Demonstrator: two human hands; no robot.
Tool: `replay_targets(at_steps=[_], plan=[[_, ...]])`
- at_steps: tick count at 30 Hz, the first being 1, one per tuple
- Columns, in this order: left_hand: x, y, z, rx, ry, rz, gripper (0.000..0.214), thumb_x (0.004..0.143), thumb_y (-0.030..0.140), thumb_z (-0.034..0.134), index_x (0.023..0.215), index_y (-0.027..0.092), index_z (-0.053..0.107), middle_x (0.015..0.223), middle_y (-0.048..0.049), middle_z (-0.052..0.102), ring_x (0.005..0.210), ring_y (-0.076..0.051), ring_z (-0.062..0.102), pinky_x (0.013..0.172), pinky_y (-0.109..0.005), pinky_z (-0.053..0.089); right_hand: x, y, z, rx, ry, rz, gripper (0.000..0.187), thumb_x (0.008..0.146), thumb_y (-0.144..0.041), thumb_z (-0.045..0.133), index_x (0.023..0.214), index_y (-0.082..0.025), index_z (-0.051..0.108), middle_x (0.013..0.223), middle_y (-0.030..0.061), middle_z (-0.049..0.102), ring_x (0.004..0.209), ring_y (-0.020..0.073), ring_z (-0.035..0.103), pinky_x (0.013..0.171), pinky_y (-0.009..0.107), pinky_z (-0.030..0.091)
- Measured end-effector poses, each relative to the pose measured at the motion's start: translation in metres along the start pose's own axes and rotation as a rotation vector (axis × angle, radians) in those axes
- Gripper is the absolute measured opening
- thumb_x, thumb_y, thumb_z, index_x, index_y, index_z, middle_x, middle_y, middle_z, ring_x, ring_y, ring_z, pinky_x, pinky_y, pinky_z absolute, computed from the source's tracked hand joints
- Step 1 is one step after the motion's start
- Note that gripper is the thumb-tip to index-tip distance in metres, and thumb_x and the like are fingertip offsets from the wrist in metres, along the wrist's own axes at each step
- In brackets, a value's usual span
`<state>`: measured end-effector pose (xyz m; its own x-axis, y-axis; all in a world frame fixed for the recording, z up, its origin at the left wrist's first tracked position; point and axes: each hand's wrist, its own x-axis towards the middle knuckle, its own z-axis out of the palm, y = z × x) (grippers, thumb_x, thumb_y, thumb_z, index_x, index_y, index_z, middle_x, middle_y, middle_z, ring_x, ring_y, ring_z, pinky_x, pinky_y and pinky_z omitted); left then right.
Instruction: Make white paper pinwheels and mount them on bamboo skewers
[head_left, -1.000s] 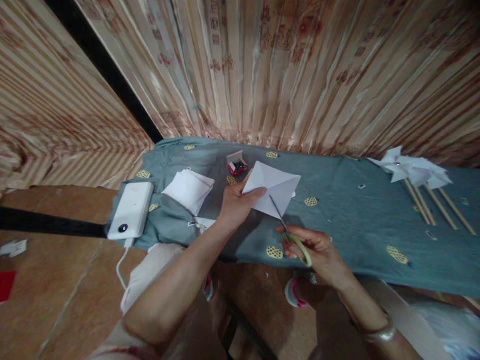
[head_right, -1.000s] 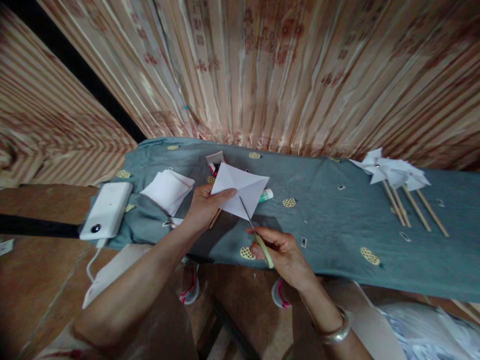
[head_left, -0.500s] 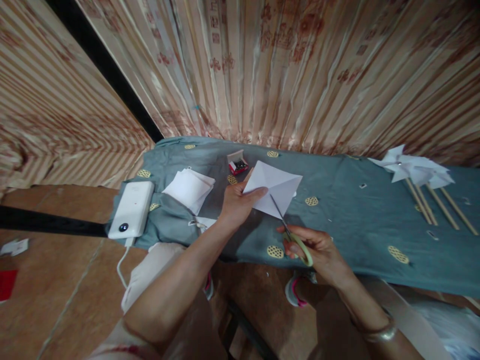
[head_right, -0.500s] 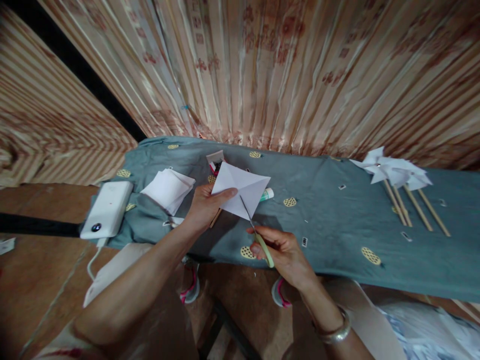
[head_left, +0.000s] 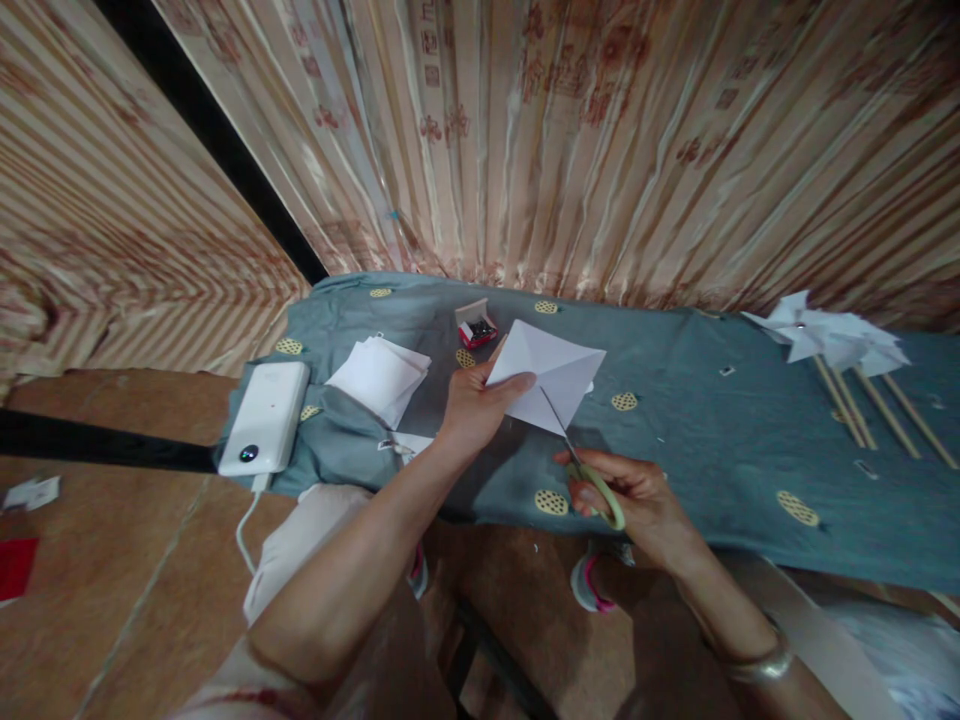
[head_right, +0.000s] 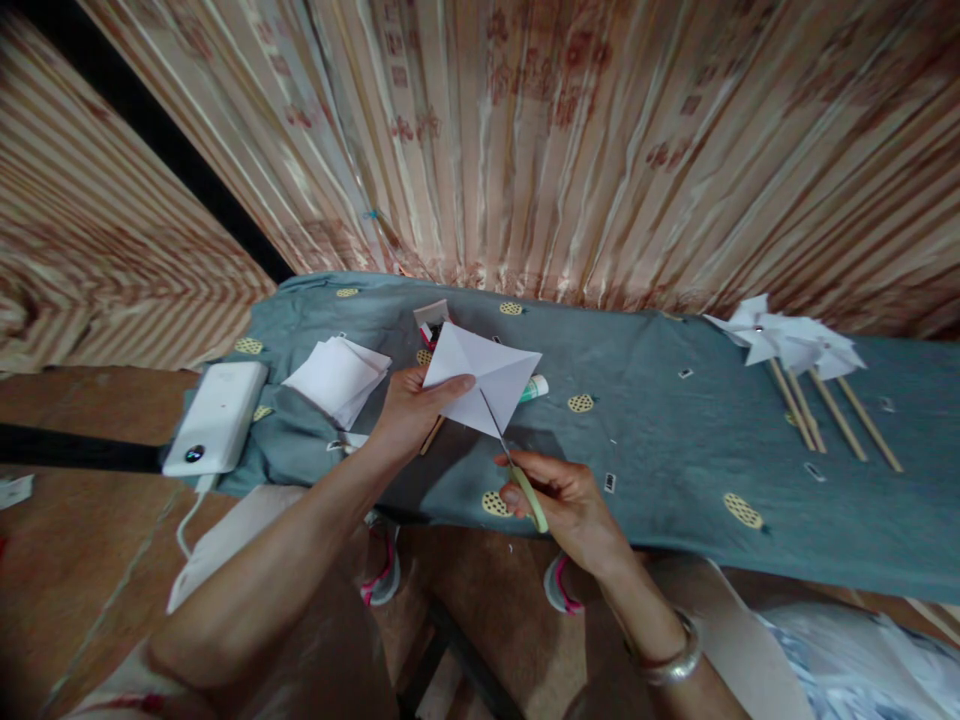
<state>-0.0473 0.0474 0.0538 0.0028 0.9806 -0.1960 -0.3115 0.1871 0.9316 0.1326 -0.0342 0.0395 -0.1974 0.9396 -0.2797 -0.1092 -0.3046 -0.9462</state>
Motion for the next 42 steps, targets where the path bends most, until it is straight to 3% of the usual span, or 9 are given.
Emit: replay_targets(at_steps=[12,18,21,23,27,29,37,42], plan=[[0.003,0.011,-0.004,-0.089,0.044,-0.032,0.030,0.052,0.030,0.085,0.074,0.012,0.075,0.066,-0.0023,0.071,0.056,-0.015,0.062,0.059,-0.027,0.051,-0.002,-0.004,-0.017,-0.040,-0.138,0.110,0.048,0.060,-0.053,0.086,0.093,-0.019,0.077,0.064,0.0006,0.065,0.059,0.0106,0.055,0.055,0.023,0.045],[0.002,0.013,-0.008,-0.099,0.031,-0.021,0.032,0.052,0.033,0.087,0.072,0.012,0.074,0.064,-0.0033,0.071,0.055,-0.016,0.063,0.059,-0.028,0.051,-0.008,-0.022,-0.036,-0.114,-0.145,0.021,0.050,0.065,-0.058,0.080,0.095,-0.018,0.076,0.065,0.0032,0.068,0.055,0.0121,0.055,0.052,0.025,0.045],[0.002,0.012,-0.007,-0.087,0.016,-0.052,0.034,0.051,0.033,0.088,0.073,0.012,0.075,0.068,-0.0048,0.073,0.059,-0.017,0.065,0.061,-0.028,0.051,-0.007,-0.027,-0.046,-0.118,-0.060,-0.051,0.054,0.064,-0.062,0.079,0.096,-0.018,0.076,0.065,0.0050,0.069,0.054,0.0135,0.056,0.049,0.025,0.044],[0.001,0.010,-0.005,-0.053,-0.014,-0.093,0.034,0.048,0.033,0.088,0.071,0.011,0.075,0.067,-0.0050,0.073,0.057,-0.017,0.064,0.060,-0.028,0.050,-0.004,-0.027,-0.050,-0.093,0.072,-0.110,0.054,0.062,-0.061,0.080,0.095,-0.018,0.076,0.066,0.0059,0.069,0.054,0.0142,0.056,0.048,0.026,0.045],[-0.004,0.002,0.001,0.056,-0.114,-0.174,0.032,0.048,0.029,0.087,0.072,0.011,0.076,0.067,-0.0057,0.073,0.055,-0.016,0.063,0.057,-0.027,0.049,0.005,-0.025,-0.055,-0.061,0.416,-0.234,0.042,0.058,-0.044,0.088,0.093,-0.024,0.075,0.072,0.0016,0.072,0.060,0.0141,0.061,0.057,0.026,0.050],[-0.008,-0.003,0.005,0.121,-0.168,-0.224,0.029,0.050,0.027,0.086,0.073,0.011,0.077,0.067,-0.0064,0.073,0.055,-0.017,0.064,0.057,-0.027,0.049,0.007,-0.027,-0.055,-0.070,0.470,-0.274,0.041,0.056,-0.038,0.090,0.093,-0.026,0.075,0.075,-0.0002,0.073,0.066,0.0140,0.063,0.063,0.026,0.051],[-0.017,-0.021,0.011,0.258,-0.384,-0.262,0.017,0.053,0.028,0.083,0.062,0.016,0.075,0.059,-0.0057,0.069,0.050,-0.016,0.059,0.048,-0.024,0.043,0.005,-0.036,-0.051,-0.169,0.242,-0.216,0.048,0.050,-0.034,0.091,0.094,-0.022,0.073,0.070,-0.0018,0.072,0.060,0.0120,0.060,0.056,0.024,0.048],[-0.019,-0.028,0.009,0.332,-0.413,-0.233,0.017,0.054,0.030,0.086,0.057,0.019,0.073,0.055,-0.0047,0.066,0.047,-0.018,0.056,0.045,-0.025,0.038,0.004,-0.035,-0.047,-0.239,0.163,-0.136,0.046,0.051,-0.035,0.089,0.090,-0.019,0.071,0.063,-0.0030,0.068,0.055,0.0108,0.057,0.053,0.024,0.045]])
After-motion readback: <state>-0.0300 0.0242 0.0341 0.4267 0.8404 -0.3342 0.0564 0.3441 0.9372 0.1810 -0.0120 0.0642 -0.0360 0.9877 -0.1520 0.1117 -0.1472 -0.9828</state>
